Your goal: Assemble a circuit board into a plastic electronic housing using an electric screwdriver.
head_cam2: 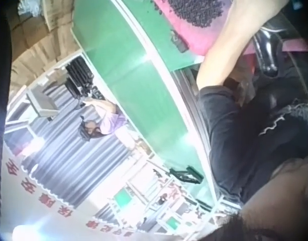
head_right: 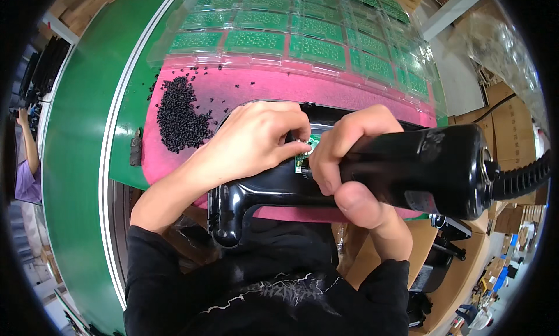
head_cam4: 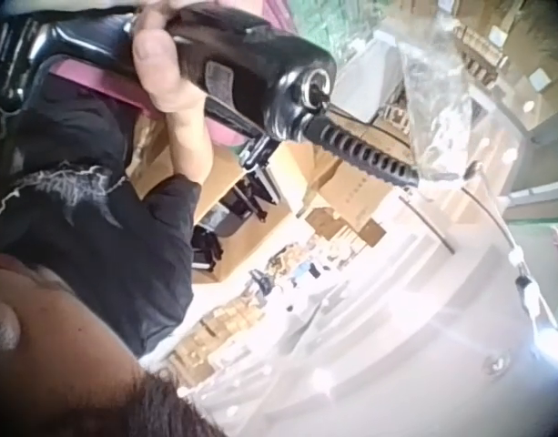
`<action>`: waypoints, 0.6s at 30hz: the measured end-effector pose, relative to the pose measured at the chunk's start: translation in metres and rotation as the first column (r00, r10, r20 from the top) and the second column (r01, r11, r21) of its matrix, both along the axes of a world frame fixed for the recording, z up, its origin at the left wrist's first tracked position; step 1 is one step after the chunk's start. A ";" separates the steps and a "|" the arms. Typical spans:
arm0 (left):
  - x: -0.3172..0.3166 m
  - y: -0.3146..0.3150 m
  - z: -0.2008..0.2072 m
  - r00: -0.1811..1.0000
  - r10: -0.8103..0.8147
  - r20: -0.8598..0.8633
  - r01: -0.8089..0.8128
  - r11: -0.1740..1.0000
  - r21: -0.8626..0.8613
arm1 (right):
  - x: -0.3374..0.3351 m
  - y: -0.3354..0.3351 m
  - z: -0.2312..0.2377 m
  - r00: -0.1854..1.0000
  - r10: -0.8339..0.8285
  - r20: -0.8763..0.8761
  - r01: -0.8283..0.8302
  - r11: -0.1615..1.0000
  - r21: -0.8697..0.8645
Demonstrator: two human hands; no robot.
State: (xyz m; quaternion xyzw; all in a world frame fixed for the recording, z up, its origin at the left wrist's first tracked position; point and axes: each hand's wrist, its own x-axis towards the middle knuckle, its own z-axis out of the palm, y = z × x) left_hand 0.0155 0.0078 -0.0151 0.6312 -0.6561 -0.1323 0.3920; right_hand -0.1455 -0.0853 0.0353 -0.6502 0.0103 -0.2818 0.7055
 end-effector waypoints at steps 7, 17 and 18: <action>0.000 0.000 -0.004 0.987 -0.130 0.097 0.129 0.992 0.013 | -0.010 -0.010 0.004 0.973 0.019 0.230 -0.022 1.000 0.011; -0.002 -0.003 0.006 0.951 -0.262 -0.164 0.243 0.962 -0.125 | -0.015 -0.018 0.019 0.883 0.001 0.470 0.010 1.000 -0.021; -0.002 -0.005 0.005 0.941 -0.284 -0.184 0.265 0.957 -0.121 | -0.018 -0.020 0.020 0.883 -0.017 0.469 0.030 0.999 -0.019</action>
